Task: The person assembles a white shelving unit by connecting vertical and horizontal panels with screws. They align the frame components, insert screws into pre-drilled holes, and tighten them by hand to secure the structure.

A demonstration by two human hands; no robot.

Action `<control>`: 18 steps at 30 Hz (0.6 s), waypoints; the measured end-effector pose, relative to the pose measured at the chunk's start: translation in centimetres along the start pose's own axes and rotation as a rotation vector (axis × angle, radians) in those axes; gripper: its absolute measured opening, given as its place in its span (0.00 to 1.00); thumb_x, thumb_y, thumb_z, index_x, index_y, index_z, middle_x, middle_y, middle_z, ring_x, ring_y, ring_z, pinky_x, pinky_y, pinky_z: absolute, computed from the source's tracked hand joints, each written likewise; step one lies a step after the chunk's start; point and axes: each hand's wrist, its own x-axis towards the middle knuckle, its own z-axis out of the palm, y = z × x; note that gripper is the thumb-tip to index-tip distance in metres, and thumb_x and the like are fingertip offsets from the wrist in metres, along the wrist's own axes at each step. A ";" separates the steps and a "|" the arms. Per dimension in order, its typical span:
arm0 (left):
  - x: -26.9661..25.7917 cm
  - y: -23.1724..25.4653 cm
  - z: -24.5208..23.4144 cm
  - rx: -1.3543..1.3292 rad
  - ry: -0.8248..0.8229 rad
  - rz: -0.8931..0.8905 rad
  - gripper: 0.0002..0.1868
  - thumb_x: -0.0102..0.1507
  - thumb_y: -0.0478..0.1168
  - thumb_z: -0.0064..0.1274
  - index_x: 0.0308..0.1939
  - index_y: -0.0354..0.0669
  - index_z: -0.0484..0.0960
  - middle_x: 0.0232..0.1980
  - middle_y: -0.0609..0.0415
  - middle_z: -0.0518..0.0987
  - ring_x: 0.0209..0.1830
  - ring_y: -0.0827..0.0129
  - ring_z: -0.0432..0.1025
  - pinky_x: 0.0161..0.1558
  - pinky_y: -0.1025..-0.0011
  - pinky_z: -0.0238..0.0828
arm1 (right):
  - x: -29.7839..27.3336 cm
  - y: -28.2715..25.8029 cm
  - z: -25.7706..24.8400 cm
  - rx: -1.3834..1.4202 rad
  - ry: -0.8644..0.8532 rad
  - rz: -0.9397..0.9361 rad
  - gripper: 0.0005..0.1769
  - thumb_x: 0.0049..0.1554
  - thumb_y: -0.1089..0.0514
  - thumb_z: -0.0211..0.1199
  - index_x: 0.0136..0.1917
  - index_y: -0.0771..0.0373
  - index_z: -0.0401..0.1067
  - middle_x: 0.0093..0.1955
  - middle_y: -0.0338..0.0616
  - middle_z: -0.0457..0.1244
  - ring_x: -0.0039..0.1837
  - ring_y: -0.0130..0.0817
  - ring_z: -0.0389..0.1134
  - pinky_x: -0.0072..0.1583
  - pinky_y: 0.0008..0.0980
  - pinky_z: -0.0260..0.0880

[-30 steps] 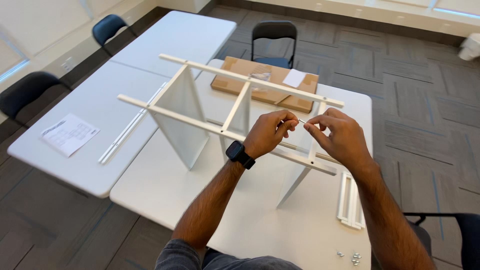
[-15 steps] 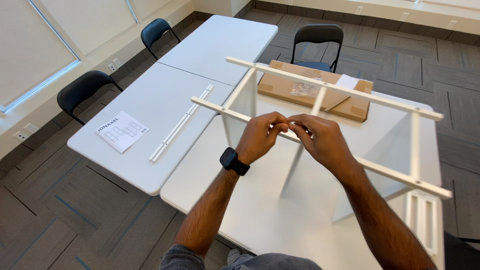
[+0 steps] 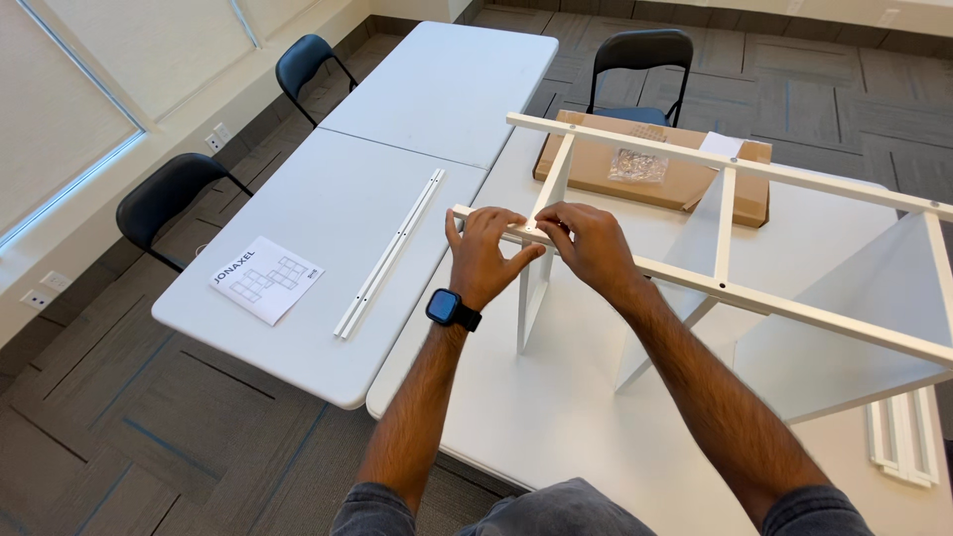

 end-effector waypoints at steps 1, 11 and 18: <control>0.0 -0.4 0.5 -0.004 0.003 0.002 0.25 0.66 0.56 0.70 0.60 0.48 0.85 0.61 0.47 0.84 0.74 0.48 0.71 0.77 0.21 0.30 | 0.2 0.3 0.3 -0.005 0.000 -0.002 0.06 0.67 0.64 0.69 0.57 0.63 0.81 0.44 0.54 0.74 0.46 0.52 0.77 0.50 0.48 0.79; -0.1 -2.7 3.2 -0.034 -0.020 -0.054 0.23 0.69 0.51 0.67 0.68 0.55 0.83 0.65 0.52 0.80 0.80 0.55 0.63 0.78 0.21 0.36 | 0.9 2.0 2.0 -0.037 -0.057 0.025 0.04 0.66 0.60 0.70 0.55 0.58 0.82 0.41 0.50 0.74 0.46 0.53 0.76 0.52 0.51 0.78; 0.0 -3.5 4.2 -0.060 0.001 -0.037 0.24 0.70 0.53 0.65 0.68 0.56 0.83 0.64 0.52 0.79 0.80 0.56 0.62 0.78 0.26 0.45 | 1.5 2.1 1.5 -0.089 -0.111 0.012 0.04 0.64 0.63 0.72 0.52 0.56 0.83 0.43 0.46 0.75 0.49 0.52 0.77 0.54 0.52 0.78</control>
